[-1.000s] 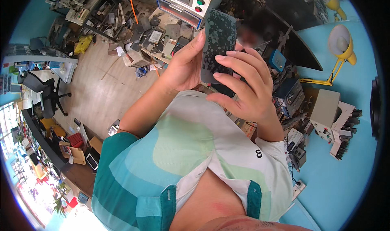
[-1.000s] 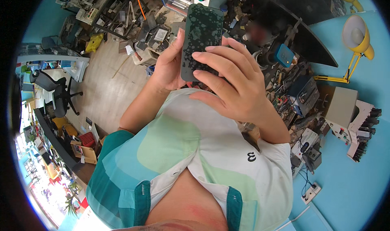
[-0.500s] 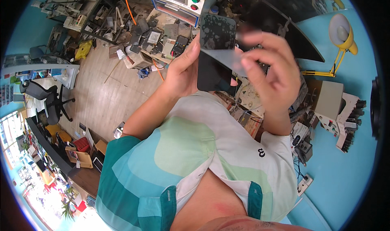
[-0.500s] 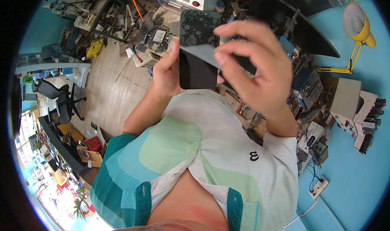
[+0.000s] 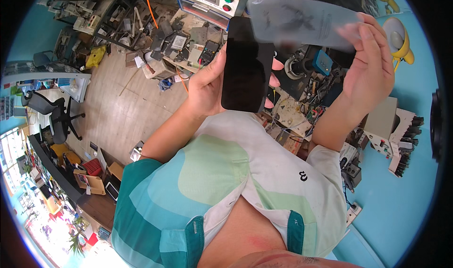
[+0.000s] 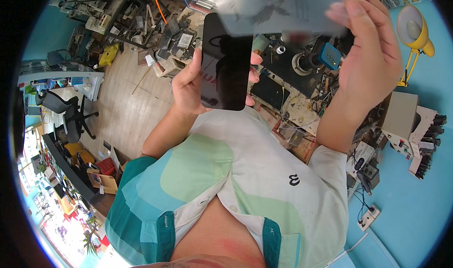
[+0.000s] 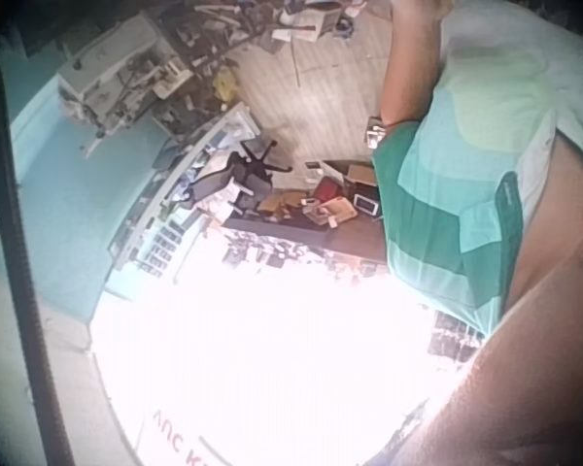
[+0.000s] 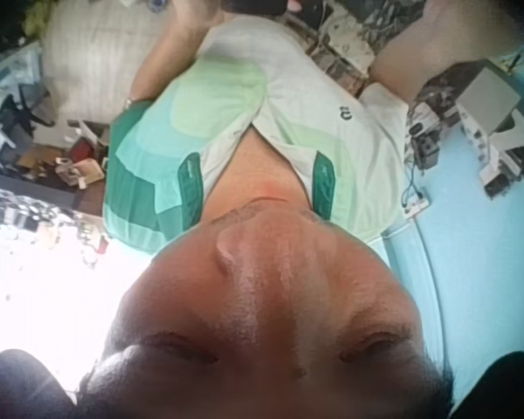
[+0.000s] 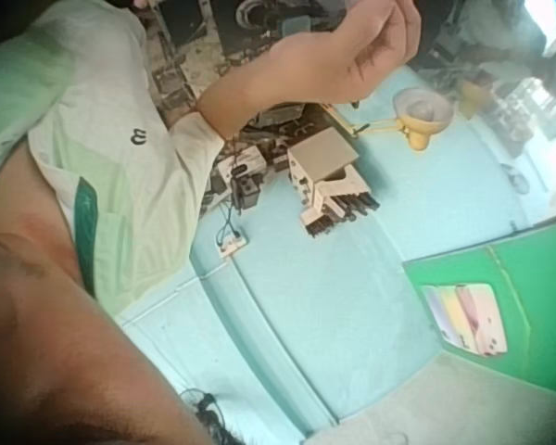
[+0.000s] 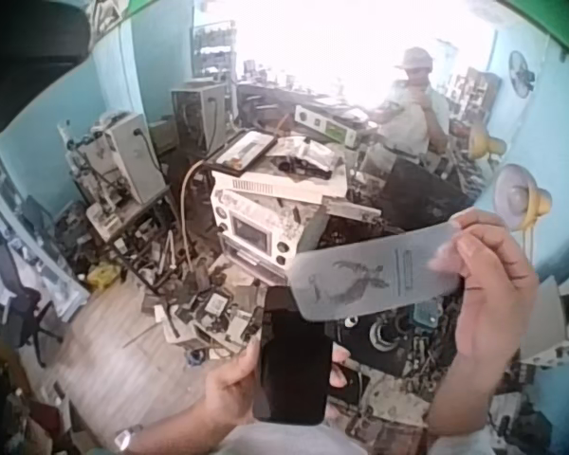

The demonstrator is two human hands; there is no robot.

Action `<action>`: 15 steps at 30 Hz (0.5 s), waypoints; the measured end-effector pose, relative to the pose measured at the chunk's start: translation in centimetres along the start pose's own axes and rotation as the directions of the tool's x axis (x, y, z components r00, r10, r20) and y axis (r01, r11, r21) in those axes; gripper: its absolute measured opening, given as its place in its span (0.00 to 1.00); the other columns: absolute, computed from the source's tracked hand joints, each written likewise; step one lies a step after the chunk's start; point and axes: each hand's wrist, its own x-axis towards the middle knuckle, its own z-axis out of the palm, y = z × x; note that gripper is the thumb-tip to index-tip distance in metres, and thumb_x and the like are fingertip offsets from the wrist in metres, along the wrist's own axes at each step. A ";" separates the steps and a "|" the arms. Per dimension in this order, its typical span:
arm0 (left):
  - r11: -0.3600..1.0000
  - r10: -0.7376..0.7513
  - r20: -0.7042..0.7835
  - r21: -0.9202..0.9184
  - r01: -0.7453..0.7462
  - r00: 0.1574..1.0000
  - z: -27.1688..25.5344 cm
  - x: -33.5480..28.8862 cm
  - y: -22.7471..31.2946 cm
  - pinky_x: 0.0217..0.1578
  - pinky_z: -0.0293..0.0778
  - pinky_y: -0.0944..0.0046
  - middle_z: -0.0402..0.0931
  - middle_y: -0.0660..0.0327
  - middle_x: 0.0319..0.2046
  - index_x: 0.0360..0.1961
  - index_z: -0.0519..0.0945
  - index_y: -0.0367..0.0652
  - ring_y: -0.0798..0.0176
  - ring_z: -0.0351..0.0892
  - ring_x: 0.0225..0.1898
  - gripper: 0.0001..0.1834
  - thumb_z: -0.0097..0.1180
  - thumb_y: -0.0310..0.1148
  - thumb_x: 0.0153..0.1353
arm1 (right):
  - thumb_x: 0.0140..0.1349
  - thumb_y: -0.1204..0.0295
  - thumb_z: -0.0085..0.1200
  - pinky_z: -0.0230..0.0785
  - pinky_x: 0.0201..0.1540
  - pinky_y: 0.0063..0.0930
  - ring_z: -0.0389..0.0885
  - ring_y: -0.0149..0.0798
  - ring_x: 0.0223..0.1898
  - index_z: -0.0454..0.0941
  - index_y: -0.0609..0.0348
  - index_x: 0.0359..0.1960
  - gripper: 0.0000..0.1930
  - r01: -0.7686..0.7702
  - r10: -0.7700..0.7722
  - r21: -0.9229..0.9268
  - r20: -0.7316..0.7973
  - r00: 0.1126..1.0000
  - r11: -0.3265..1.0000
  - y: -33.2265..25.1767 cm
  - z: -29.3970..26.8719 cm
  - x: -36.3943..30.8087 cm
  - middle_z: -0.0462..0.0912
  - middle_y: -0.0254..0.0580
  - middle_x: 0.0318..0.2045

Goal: The person handles a disassembled smartphone, removes a battery, and places it on a box. They then pick up a SIM card, insert it into the phone, and continue to handle various phone parts and tools on a cluttered workbench.

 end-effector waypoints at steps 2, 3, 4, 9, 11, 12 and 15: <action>1.000 -0.004 0.009 -0.011 0.005 1.000 0.0 -0.1 0.1 0.51 0.82 0.33 0.60 0.33 0.70 0.78 0.49 0.37 0.39 0.74 0.63 0.40 0.31 0.57 0.79 | 0.69 0.82 0.53 0.83 0.48 0.35 0.87 0.41 0.43 0.82 0.82 0.47 0.11 0.035 -0.035 0.012 -0.041 0.999 0.999 -0.5 0.1 0.1 0.84 0.62 0.52; 1.000 -0.002 0.015 -0.024 0.003 1.000 0.1 -0.1 0.1 0.51 0.82 0.33 0.60 0.33 0.70 0.78 0.49 0.37 0.39 0.74 0.64 0.40 0.31 0.57 0.79 | 0.69 0.82 0.53 0.81 0.44 0.32 0.86 0.40 0.40 0.82 0.82 0.47 0.11 0.052 -0.052 -0.007 -0.079 0.995 0.999 -0.9 0.2 0.1 0.84 0.61 0.51; 0.999 0.000 0.020 -0.036 0.001 1.000 0.2 -0.2 0.2 0.51 0.82 0.33 0.60 0.33 0.70 0.79 0.48 0.37 0.39 0.73 0.64 0.40 0.31 0.57 0.79 | 0.69 0.81 0.54 0.79 0.39 0.30 0.85 0.39 0.37 0.82 0.81 0.47 0.11 0.068 -0.071 -0.027 -0.117 0.991 0.997 -1.2 0.3 0.1 0.85 0.61 0.50; 1.000 -0.001 0.046 -0.012 0.001 0.999 0.5 -0.1 0.3 0.51 0.82 0.32 0.58 0.32 0.71 0.79 0.47 0.38 0.38 0.73 0.64 0.41 0.30 0.58 0.79 | 0.69 0.81 0.53 0.70 0.30 0.23 0.80 0.37 0.30 0.83 0.80 0.47 0.11 0.137 -0.140 -0.031 -0.162 0.977 0.990 -1.6 -1.2 0.4 0.86 0.61 0.49; 1.000 0.005 0.063 -0.007 -0.004 0.998 0.3 -0.1 0.3 0.52 0.82 0.32 0.58 0.32 0.71 0.79 0.47 0.38 0.38 0.72 0.65 0.41 0.30 0.58 0.78 | 0.69 0.82 0.54 0.67 0.29 0.22 0.79 0.36 0.28 0.83 0.81 0.46 0.11 0.159 -0.162 -0.030 -0.173 0.971 0.987 -1.7 -1.6 0.3 0.85 0.61 0.49; 1.000 -0.001 0.063 0.003 0.001 0.998 0.4 0.0 0.3 0.52 0.82 0.31 0.58 0.32 0.71 0.79 0.47 0.38 0.38 0.72 0.65 0.41 0.30 0.59 0.78 | 0.68 0.82 0.55 0.66 0.29 0.22 0.79 0.35 0.28 0.83 0.81 0.46 0.11 0.176 -0.187 -0.070 -0.191 0.964 0.982 -1.8 -1.6 0.1 0.86 0.61 0.48; 1.000 -0.006 0.060 0.019 0.005 0.998 0.4 0.0 0.5 0.53 0.81 0.30 0.58 0.32 0.71 0.79 0.47 0.39 0.38 0.72 0.65 0.41 0.30 0.59 0.78 | 0.68 0.82 0.56 0.66 0.29 0.22 0.79 0.34 0.28 0.82 0.82 0.45 0.11 0.215 -0.253 -0.172 -0.244 0.936 0.961 -1.9 -1.1 -0.2 0.87 0.60 0.45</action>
